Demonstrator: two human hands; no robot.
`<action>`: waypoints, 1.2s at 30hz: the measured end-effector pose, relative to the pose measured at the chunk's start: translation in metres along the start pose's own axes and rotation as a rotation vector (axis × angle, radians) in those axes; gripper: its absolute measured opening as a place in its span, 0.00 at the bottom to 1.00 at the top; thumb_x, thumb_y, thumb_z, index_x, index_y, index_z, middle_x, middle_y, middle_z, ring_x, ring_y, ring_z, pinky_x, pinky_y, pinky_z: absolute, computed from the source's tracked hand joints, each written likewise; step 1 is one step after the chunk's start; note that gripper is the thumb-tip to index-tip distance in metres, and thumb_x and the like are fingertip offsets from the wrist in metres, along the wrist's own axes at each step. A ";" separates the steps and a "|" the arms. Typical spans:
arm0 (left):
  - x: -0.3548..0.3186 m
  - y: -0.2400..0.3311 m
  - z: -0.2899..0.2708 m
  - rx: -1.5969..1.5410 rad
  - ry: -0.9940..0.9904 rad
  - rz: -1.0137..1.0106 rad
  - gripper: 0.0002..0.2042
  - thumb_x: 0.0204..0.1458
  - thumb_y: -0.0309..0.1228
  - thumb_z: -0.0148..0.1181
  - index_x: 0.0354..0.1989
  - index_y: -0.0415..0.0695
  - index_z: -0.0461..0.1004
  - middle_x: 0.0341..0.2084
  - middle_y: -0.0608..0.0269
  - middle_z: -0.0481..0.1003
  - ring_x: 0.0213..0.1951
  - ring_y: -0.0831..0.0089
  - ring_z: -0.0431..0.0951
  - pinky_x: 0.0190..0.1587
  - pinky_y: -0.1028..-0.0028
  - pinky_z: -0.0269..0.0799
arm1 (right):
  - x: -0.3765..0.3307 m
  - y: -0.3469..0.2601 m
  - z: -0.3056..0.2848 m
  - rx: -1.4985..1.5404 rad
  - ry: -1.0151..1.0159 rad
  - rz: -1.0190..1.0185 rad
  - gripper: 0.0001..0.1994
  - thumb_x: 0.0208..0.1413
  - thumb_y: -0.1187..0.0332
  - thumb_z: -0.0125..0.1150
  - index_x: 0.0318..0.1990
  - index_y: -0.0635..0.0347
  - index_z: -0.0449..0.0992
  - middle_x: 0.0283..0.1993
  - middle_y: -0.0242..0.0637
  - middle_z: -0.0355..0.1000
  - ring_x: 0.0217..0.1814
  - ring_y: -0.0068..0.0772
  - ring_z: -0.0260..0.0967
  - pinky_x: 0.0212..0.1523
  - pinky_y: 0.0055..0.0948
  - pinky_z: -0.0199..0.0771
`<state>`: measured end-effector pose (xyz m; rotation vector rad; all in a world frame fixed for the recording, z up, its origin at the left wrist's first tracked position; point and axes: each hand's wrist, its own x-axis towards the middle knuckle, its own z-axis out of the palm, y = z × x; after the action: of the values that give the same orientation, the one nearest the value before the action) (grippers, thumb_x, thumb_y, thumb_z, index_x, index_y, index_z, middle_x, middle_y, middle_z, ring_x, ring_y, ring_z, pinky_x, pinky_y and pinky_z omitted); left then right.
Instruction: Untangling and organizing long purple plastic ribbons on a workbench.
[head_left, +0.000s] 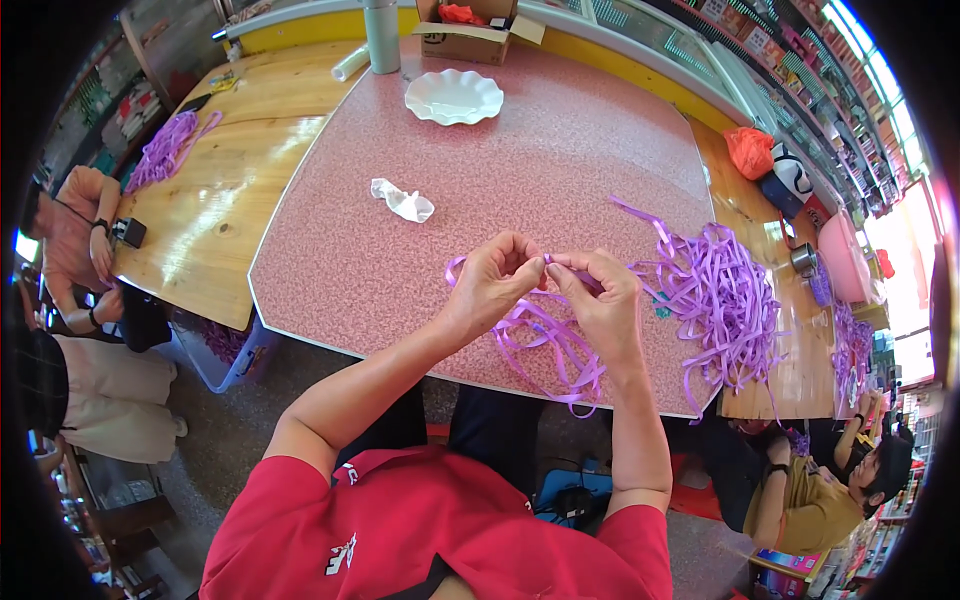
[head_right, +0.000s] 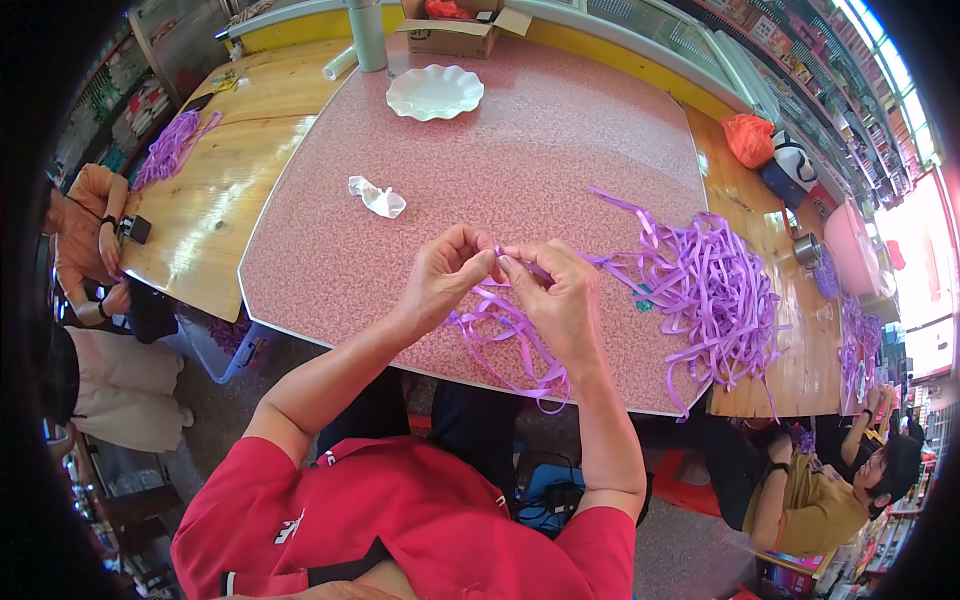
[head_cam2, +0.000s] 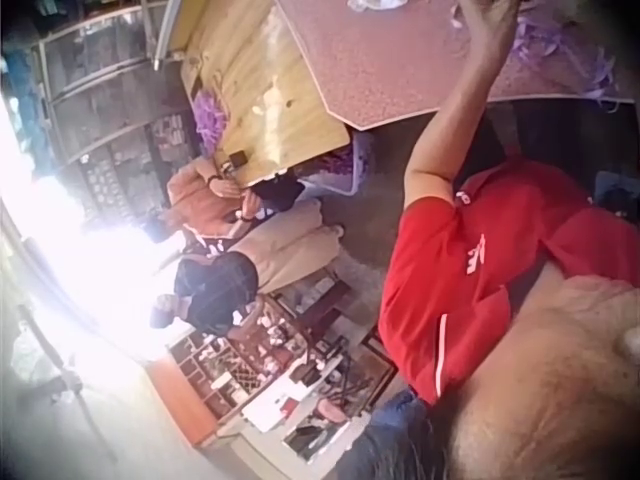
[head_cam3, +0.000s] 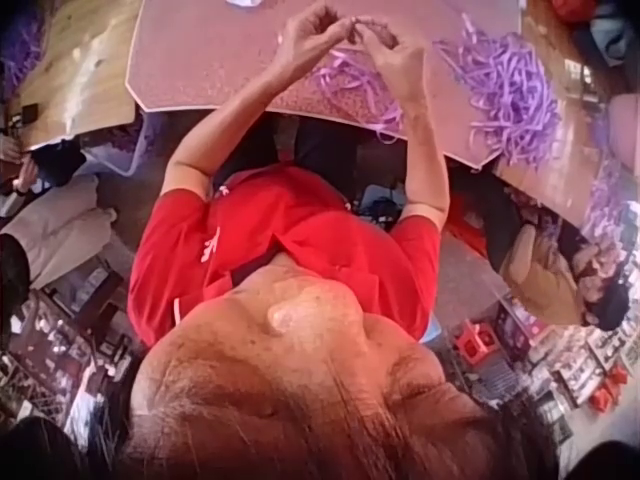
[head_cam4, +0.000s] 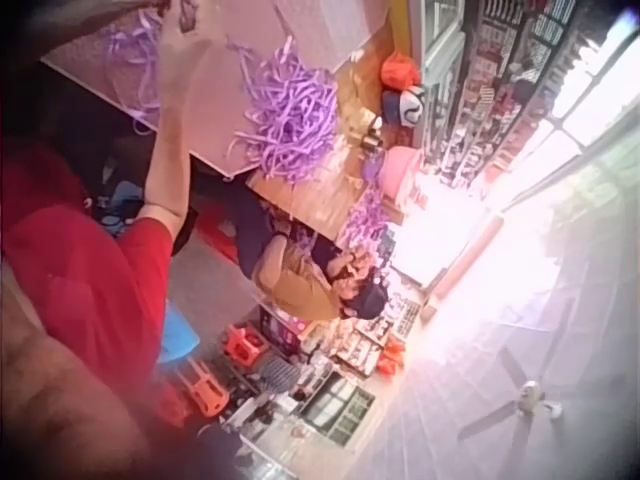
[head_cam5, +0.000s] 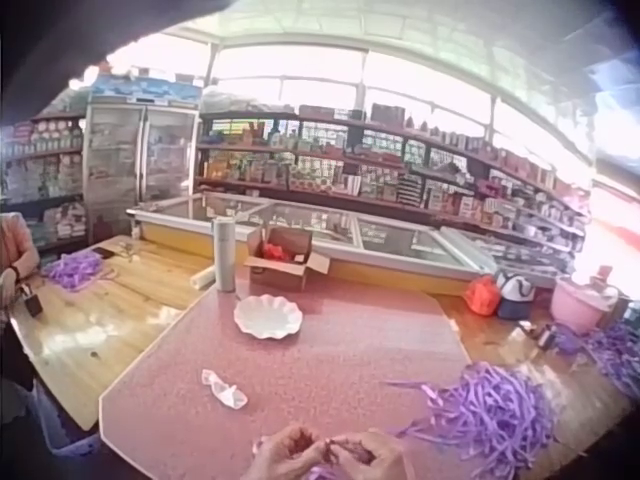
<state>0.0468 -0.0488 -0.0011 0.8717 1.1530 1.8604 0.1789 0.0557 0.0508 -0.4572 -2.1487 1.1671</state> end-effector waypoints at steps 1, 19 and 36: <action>0.000 0.000 -0.001 0.001 0.003 0.000 0.05 0.63 0.28 0.55 0.40 0.39 0.69 0.33 0.65 0.76 0.38 0.78 0.77 0.44 0.77 0.74 | 0.001 -0.003 -0.002 -0.069 -0.028 -0.036 0.08 0.55 0.81 0.63 0.42 0.65 0.81 0.34 0.32 0.75 0.34 0.17 0.72 0.33 0.18 0.72; -0.001 -0.009 -0.003 0.207 0.001 0.009 0.05 0.63 0.28 0.54 0.40 0.40 0.67 0.31 0.67 0.74 0.36 0.80 0.75 0.42 0.78 0.72 | -0.002 0.004 -0.001 -0.119 -0.068 0.061 0.05 0.52 0.76 0.67 0.36 0.63 0.81 0.32 0.35 0.74 0.28 0.22 0.69 0.28 0.22 0.68; -0.001 0.001 -0.003 -0.153 -0.068 -0.236 0.05 0.63 0.31 0.54 0.37 0.44 0.69 0.27 0.66 0.76 0.29 0.77 0.77 0.36 0.75 0.72 | -0.001 -0.009 -0.002 -0.291 0.017 -0.230 0.07 0.50 0.78 0.67 0.37 0.59 0.80 0.32 0.36 0.71 0.31 0.30 0.71 0.29 0.28 0.69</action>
<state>0.0446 -0.0513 -0.0017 0.6769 1.0108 1.6874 0.1809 0.0513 0.0586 -0.3313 -2.2950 0.7267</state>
